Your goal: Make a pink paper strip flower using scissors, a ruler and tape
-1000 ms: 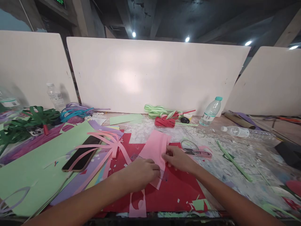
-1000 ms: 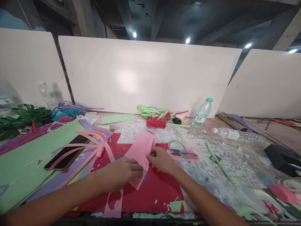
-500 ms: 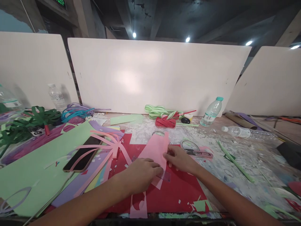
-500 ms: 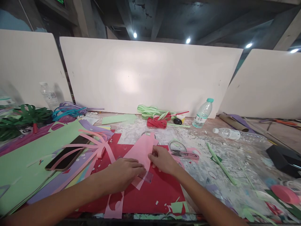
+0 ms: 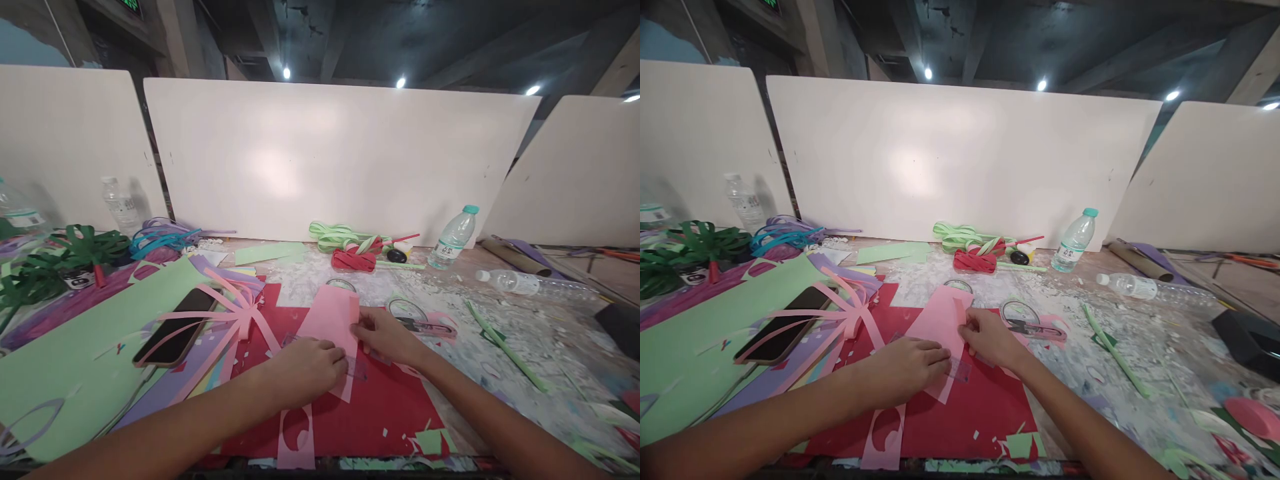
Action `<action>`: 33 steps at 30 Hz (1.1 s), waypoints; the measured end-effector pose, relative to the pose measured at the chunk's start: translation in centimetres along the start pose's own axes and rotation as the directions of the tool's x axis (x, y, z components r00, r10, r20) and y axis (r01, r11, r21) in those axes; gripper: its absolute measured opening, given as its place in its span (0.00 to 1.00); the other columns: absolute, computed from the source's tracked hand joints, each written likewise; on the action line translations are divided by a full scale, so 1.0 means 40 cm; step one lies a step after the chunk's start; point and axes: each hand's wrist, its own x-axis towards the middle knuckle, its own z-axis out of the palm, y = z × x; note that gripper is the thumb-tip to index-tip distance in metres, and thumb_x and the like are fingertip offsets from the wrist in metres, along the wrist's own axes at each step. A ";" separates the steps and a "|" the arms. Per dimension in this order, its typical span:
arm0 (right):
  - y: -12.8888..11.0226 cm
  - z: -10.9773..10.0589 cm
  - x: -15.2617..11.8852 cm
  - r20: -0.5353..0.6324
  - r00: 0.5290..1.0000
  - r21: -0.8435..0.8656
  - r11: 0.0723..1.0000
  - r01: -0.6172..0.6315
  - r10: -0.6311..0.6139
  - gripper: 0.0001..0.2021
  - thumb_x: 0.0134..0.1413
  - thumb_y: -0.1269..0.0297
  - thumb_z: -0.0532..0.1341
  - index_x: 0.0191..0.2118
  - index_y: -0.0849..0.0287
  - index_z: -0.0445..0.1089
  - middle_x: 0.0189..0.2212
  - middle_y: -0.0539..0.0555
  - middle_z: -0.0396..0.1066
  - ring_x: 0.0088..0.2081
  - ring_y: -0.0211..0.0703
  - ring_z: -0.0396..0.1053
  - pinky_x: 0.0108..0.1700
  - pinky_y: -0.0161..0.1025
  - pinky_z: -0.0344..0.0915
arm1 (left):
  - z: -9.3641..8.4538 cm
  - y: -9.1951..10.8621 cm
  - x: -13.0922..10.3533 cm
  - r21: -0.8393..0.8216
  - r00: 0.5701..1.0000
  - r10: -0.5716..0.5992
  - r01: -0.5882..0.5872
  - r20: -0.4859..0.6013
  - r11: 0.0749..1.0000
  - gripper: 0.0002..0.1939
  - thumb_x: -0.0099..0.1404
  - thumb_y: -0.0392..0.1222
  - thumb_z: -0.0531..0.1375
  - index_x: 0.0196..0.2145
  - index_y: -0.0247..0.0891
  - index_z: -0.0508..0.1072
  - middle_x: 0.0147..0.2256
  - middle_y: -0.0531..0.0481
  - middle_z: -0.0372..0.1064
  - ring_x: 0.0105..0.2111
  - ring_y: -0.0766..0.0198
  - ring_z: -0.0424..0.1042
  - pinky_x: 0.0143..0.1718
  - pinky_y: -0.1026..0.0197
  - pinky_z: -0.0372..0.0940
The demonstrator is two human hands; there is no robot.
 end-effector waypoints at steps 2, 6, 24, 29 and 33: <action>-0.002 -0.001 -0.002 0.013 1.000 0.010 1.000 0.007 -0.008 0.06 0.52 0.68 0.54 0.26 0.57 0.56 0.16 0.46 0.66 0.16 0.33 0.59 0.20 0.31 0.52 | 0.006 -0.003 0.001 -0.004 1.000 0.020 -0.020 0.003 1.000 0.12 0.62 0.28 0.57 0.43 0.33 0.70 0.41 0.41 0.73 0.44 0.58 0.71 0.43 0.61 0.65; 0.000 0.001 -0.003 0.027 0.998 0.035 0.998 0.049 -0.050 0.09 0.54 0.65 0.54 0.25 0.57 0.56 0.17 0.46 0.65 0.18 0.35 0.62 0.21 0.31 0.52 | 0.017 -0.006 0.004 -0.030 1.000 0.006 -0.006 -0.012 1.000 0.13 0.63 0.28 0.55 0.45 0.31 0.70 0.43 0.40 0.72 0.47 0.56 0.69 0.45 0.59 0.66; -0.033 -0.034 -0.063 0.065 0.977 -0.051 0.977 0.208 -0.205 0.08 0.55 0.62 0.55 0.29 0.56 0.70 0.22 0.50 0.67 0.25 0.40 0.61 0.26 0.34 0.56 | 0.023 -0.010 0.005 -0.171 0.997 -0.071 0.066 -0.028 0.983 0.16 0.60 0.25 0.55 0.46 0.31 0.72 0.47 0.40 0.71 0.49 0.56 0.69 0.50 0.56 0.65; -0.036 -0.026 -0.061 0.042 0.978 -0.060 0.977 0.207 -0.205 0.10 0.55 0.64 0.55 0.27 0.58 0.69 0.22 0.51 0.67 0.23 0.38 0.61 0.25 0.33 0.55 | 0.029 -0.017 -0.001 -0.149 0.998 -0.056 0.052 -0.021 0.988 0.18 0.59 0.24 0.54 0.46 0.33 0.71 0.48 0.43 0.71 0.48 0.56 0.69 0.45 0.58 0.67; -0.034 -0.025 -0.062 -0.007 0.978 -0.139 0.969 0.203 -0.206 0.10 0.53 0.63 0.57 0.24 0.58 0.68 0.21 0.51 0.68 0.22 0.38 0.61 0.24 0.34 0.55 | 0.039 -0.021 -0.002 -0.146 0.998 -0.023 0.014 -0.061 0.989 0.17 0.60 0.24 0.54 0.46 0.32 0.72 0.47 0.45 0.72 0.50 0.57 0.68 0.50 0.58 0.64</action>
